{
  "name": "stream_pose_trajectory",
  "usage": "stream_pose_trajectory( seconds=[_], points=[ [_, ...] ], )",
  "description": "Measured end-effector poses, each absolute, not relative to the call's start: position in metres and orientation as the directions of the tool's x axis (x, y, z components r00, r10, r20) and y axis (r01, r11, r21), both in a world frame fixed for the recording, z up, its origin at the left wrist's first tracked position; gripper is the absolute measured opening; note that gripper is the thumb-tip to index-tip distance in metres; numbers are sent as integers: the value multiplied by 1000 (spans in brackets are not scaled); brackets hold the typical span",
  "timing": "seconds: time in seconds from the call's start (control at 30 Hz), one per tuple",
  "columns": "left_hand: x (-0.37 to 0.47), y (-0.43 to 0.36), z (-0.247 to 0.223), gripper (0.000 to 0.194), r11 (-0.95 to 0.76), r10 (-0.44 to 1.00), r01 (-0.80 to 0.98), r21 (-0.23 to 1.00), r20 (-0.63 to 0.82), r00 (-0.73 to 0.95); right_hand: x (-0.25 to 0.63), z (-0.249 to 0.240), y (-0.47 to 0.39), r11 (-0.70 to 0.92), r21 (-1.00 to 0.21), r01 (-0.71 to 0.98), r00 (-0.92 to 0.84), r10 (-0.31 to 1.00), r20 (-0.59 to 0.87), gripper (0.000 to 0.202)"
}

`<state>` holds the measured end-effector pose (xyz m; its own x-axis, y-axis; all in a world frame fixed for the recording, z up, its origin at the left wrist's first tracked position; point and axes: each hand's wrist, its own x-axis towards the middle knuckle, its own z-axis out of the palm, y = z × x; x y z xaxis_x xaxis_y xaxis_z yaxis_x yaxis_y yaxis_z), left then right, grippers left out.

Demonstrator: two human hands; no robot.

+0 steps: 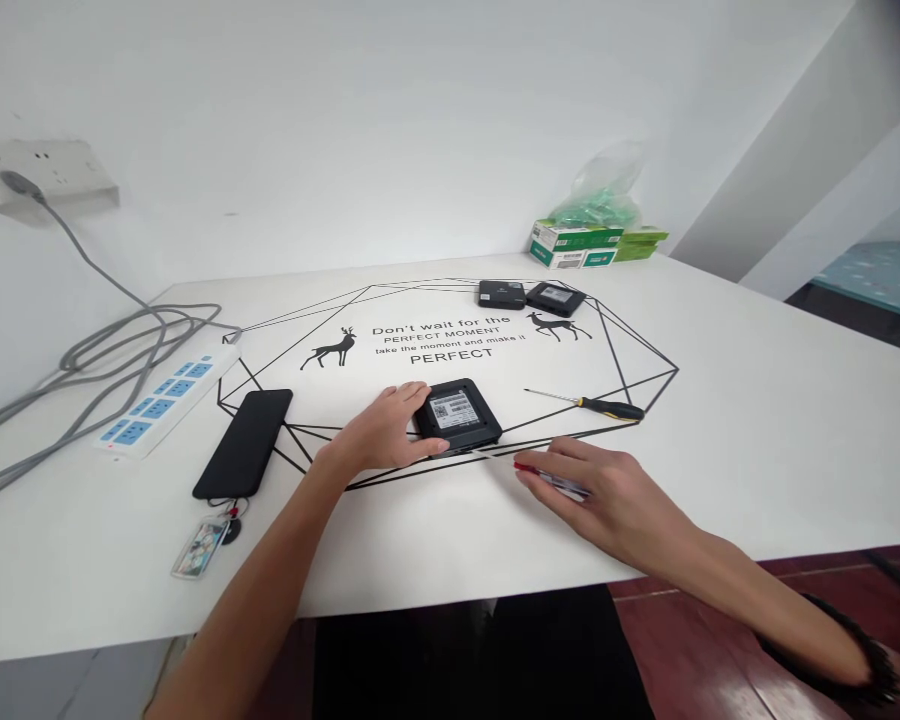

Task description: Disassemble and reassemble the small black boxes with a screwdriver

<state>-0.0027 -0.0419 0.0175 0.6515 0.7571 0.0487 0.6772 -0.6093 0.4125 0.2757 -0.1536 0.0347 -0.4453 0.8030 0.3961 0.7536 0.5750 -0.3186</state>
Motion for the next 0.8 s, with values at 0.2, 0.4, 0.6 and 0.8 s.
stream_pose_trajectory(
  seconds=[0.2, 0.4, 0.6, 0.8],
  points=[
    [-1, -41, 16, 68, -652, 735, 661, 372, 94, 672, 264, 26, -147, 535, -208, 819, -424, 808, 408, 31],
    [-1, -40, 16, 66, -662, 728, 660, 355, 96, 679, 260, 23, -147, 536, -148, 831, -434, 792, 430, 32],
    [-1, -39, 14, 71, -650, 738, 674, 350, 81, 670, 257, 21, -149, 544, -84, 835, -450, 762, 466, 32],
    [-2, -38, 15, 72, -650, 736, 669, 361, 76, 673, 252, 25, -148, 549, -20, 835, -478, 744, 467, 32]
  ],
)
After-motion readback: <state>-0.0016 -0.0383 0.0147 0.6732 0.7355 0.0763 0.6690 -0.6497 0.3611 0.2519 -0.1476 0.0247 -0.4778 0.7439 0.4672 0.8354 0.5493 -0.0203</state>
